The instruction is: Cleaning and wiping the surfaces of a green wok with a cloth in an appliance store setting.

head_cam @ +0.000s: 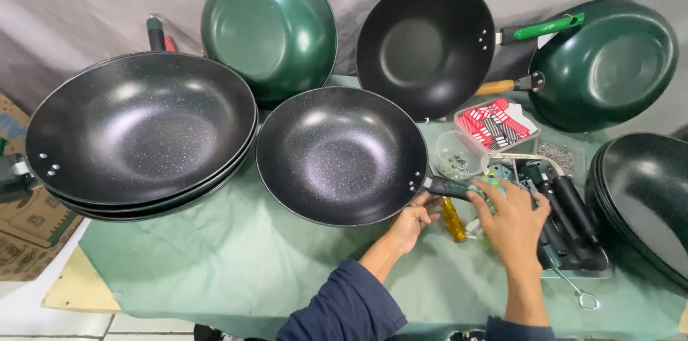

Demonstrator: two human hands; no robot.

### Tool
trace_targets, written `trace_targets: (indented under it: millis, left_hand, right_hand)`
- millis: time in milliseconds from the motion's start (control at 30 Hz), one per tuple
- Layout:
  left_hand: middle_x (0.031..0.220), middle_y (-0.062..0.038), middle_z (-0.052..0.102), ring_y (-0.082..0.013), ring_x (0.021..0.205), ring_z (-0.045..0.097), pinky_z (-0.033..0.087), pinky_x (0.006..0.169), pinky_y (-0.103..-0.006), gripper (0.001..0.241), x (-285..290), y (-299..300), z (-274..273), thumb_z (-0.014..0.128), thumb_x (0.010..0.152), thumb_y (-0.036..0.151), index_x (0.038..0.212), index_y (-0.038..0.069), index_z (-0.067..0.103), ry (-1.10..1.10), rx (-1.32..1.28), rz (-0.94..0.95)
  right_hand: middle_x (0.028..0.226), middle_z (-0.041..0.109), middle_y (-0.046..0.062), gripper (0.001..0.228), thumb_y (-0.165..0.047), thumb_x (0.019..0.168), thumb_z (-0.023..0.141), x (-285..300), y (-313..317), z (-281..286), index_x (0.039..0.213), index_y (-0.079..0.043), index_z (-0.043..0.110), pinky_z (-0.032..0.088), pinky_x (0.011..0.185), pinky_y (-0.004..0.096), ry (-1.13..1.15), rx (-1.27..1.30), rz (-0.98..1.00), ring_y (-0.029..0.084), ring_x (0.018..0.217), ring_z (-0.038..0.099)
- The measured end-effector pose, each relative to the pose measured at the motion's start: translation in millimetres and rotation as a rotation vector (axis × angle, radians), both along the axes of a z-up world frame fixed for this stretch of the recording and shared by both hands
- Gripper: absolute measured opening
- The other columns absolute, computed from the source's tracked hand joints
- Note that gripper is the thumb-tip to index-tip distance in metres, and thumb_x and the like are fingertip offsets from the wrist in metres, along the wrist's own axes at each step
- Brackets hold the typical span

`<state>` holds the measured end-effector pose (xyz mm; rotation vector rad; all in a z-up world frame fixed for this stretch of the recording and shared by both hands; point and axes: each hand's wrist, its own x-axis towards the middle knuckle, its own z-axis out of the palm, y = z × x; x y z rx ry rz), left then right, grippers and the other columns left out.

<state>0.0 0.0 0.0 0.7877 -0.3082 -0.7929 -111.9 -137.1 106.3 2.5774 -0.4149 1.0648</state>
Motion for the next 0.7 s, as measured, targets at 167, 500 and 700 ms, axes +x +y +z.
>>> trace_targets:
  millis: [167, 500, 700]
  left_hand:
    - [0.146, 0.007, 0.055, -0.0162, 0.136, 0.047, 0.048, 0.104, -0.0279, 0.086, -1.1, 2.7, 4.3, 0.045, 0.061, 0.006, 0.146, 0.018, 0.055, -0.027, 0.016, -0.019]
    - [0.136, 0.001, 0.062, -0.0260, 0.128, 0.054, 0.055, 0.096, -0.0330, 0.077, -1.4, 4.5, 8.2, 0.051, 0.060, -0.004, 0.135, 0.009, 0.065, 0.102, -0.053, 0.049]
    - [0.124, 0.002, 0.062, -0.0255, 0.126, 0.055, 0.055, 0.100, -0.0379, 0.064, -0.1, -0.6, 0.7, 0.053, 0.065, -0.009, 0.125, 0.007, 0.067, 0.195, -0.069, 0.079]
  right_hand:
    - [0.110, 0.073, -0.004, 0.026, -0.063, 0.106, 0.058, -10.8, -26.2, -18.5, 0.116, -0.045, 0.073, 0.040, 0.113, 0.039, -0.026, 0.110, -0.107, 0.014, 0.103, 0.070]
    - [0.120, 0.070, 0.004, 0.022, -0.053, 0.099, 0.063, 40.4, 32.0, -22.7, 0.112, -0.037, 0.072, 0.034, 0.115, 0.045, -0.164, -0.134, 0.106, 0.020, 0.105, 0.068]
    - [0.129, 0.066, 0.002, 0.026, -0.055, 0.101, 0.056, 35.6, 45.2, -14.1, 0.118, -0.040, 0.069, 0.025, 0.117, 0.053, -0.099, -0.122, 0.199, 0.018, 0.113, 0.063]
